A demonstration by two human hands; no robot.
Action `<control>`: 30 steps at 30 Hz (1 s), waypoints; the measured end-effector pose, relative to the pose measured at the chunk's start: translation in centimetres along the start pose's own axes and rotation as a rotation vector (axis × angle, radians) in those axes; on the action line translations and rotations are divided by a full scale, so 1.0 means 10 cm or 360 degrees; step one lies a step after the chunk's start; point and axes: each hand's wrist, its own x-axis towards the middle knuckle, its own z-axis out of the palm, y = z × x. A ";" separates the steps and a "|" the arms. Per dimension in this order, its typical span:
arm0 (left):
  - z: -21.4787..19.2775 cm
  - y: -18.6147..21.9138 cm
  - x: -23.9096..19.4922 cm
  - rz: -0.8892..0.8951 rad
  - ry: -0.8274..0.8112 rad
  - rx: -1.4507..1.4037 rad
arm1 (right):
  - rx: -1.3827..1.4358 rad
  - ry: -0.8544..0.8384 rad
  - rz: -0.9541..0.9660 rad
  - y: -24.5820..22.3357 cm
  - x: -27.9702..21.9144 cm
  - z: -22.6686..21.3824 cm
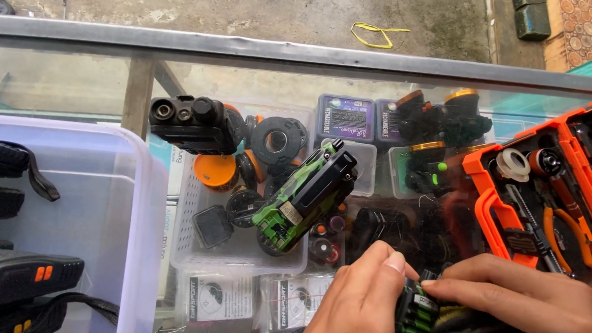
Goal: The person wipes the exterior of a green and black walkie-talkie with a yellow cloth, then places it on a glass counter. They pick up another walkie-talkie and continue wiping it with the cloth.
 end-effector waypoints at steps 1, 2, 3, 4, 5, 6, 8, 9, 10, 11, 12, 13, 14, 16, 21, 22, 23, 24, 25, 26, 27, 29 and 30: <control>0.01 -0.02 0.02 0.0000 0.0008 0.0015 | -0.0009 -0.0003 -0.0002 0.01 0.00 0.02; 0.03 -0.04 0.03 -0.0001 0.0015 0.0030 | -0.0018 -0.0006 -0.0003 0.02 0.01 0.04; 0.04 -0.07 0.05 -0.0006 0.0023 0.0043 | -0.0024 -0.0013 -0.0004 0.03 0.01 0.06; 0.07 -0.19 0.13 -0.0010 0.0031 0.0057 | -0.0029 -0.0019 -0.0005 0.00 0.01 0.10; 0.10 -0.30 0.20 -0.0013 0.0040 0.0074 | -0.0035 -0.0022 -0.0007 -0.02 0.02 0.14; 0.14 -0.42 0.26 -0.0015 0.0049 0.0090 | -0.0041 -0.0024 -0.0009 -0.05 0.03 0.18; 0.14 -0.41 0.24 -0.0020 0.0069 0.0102 | -0.0096 0.0061 0.0076 -0.17 0.02 0.24; 0.14 -0.41 0.23 -0.0022 0.0091 0.0113 | -0.0152 0.0147 0.0159 -0.23 0.02 0.27; 0.12 -0.39 0.23 -0.0022 0.0092 0.0115 | -0.0152 0.0149 0.0158 -0.18 0.01 0.26; 0.10 -0.36 0.23 -0.0070 0.0062 0.0099 | -0.0133 0.0050 0.0126 -0.12 0.00 0.25; 0.08 -0.34 0.23 -0.0118 0.0032 0.0084 | -0.0114 -0.0048 0.0094 -0.07 -0.01 0.23; 0.08 -0.34 0.23 -0.0116 0.0033 0.0086 | -0.0114 -0.0045 0.0093 -0.05 -0.01 0.23; 0.07 -0.34 0.24 -0.0094 0.0026 0.0111 | -0.0128 -0.0084 0.0087 -0.03 -0.01 0.22; 0.13 -0.31 0.22 -0.0080 0.0005 0.0151 | -0.0134 -0.0119 0.0100 -0.10 -0.01 0.25; 0.05 -0.03 0.03 -0.0068 -0.0004 0.0134 | -0.0131 -0.0101 0.0096 -0.32 0.07 0.23; 0.05 -0.07 0.06 -0.0067 -0.0003 0.0126 | -0.0130 -0.0101 0.0092 -0.34 0.07 0.24; 0.05 -0.12 0.10 -0.0065 -0.0003 0.0119 | -0.0131 -0.0100 0.0088 -0.36 0.07 0.24; 0.05 -0.16 0.12 -0.0063 -0.0003 0.0112 | -0.0132 -0.0099 0.0085 -0.39 0.07 0.25; 0.03 -0.17 0.14 -0.0059 0.0000 0.0101 | -0.0134 -0.0100 0.0077 -0.34 0.05 0.27; 0.02 -0.17 0.15 -0.0056 0.0003 0.0091 | -0.0136 -0.0100 0.0069 -0.30 0.04 0.29; 0.00 -0.18 0.16 -0.0056 0.0006 0.0081 | -0.0135 -0.0102 0.0062 -0.26 0.02 0.31; 0.01 -0.17 0.14 -0.0054 0.0009 0.0070 | -0.0133 -0.0099 0.0054 -0.21 0.02 0.26; 0.02 -0.15 0.14 -0.0052 0.0008 0.0069 | -0.0130 -0.0093 0.0053 -0.18 0.01 0.24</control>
